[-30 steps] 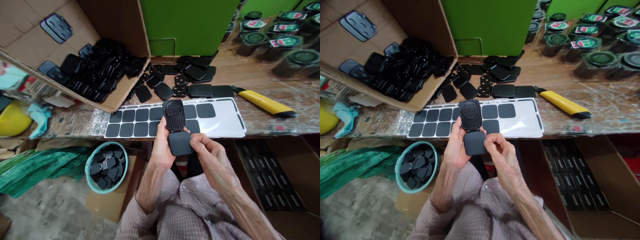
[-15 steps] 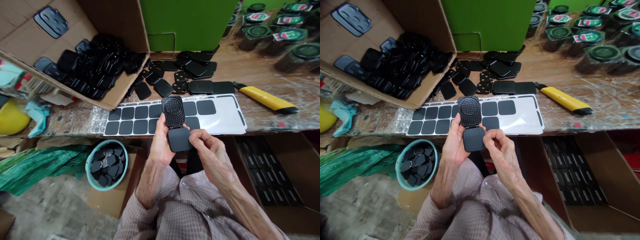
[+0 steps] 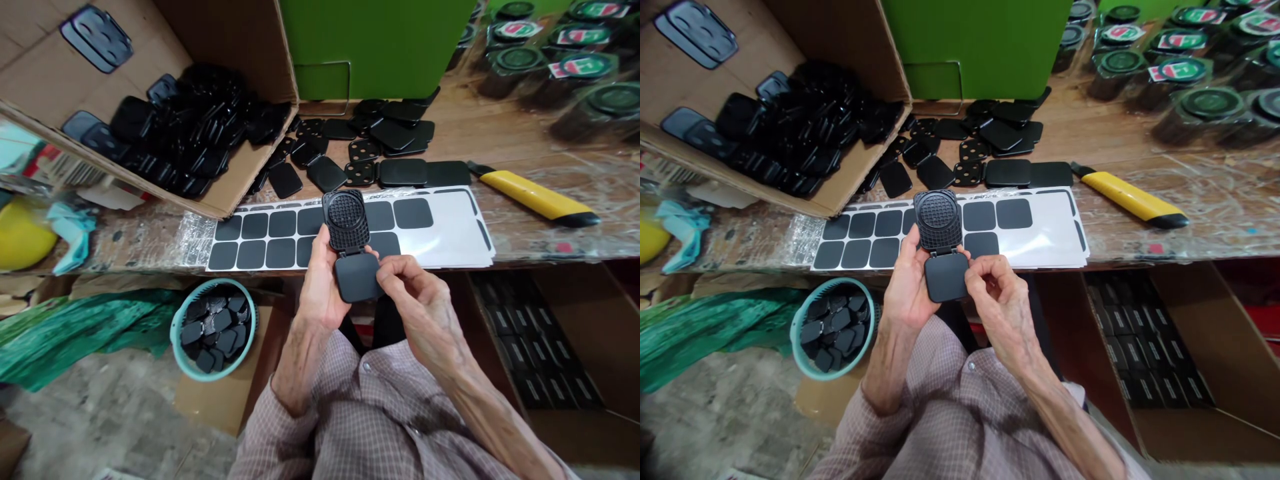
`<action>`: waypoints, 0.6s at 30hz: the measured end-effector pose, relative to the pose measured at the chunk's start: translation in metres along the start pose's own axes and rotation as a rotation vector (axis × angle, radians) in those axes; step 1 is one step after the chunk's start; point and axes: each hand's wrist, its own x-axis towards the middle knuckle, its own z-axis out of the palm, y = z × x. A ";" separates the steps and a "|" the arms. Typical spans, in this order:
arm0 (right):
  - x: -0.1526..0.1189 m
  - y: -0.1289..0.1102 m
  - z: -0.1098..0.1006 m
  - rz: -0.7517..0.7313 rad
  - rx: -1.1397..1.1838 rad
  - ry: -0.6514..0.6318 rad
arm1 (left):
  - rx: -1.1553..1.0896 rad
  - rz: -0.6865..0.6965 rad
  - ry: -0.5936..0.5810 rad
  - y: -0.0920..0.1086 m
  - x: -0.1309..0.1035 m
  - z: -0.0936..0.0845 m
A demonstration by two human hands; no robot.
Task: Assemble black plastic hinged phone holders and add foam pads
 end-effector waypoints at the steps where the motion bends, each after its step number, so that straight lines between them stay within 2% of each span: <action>1: 0.000 0.000 0.000 -0.009 -0.008 0.002 | 0.001 0.001 0.001 0.000 0.000 0.000; 10: -0.001 -0.007 0.003 -0.050 -0.052 0.005 | -0.006 0.015 -0.024 -0.002 0.002 0.000; 18: -0.001 -0.004 0.001 -0.100 -0.086 -0.014 | -0.002 0.024 -0.010 -0.004 0.002 0.001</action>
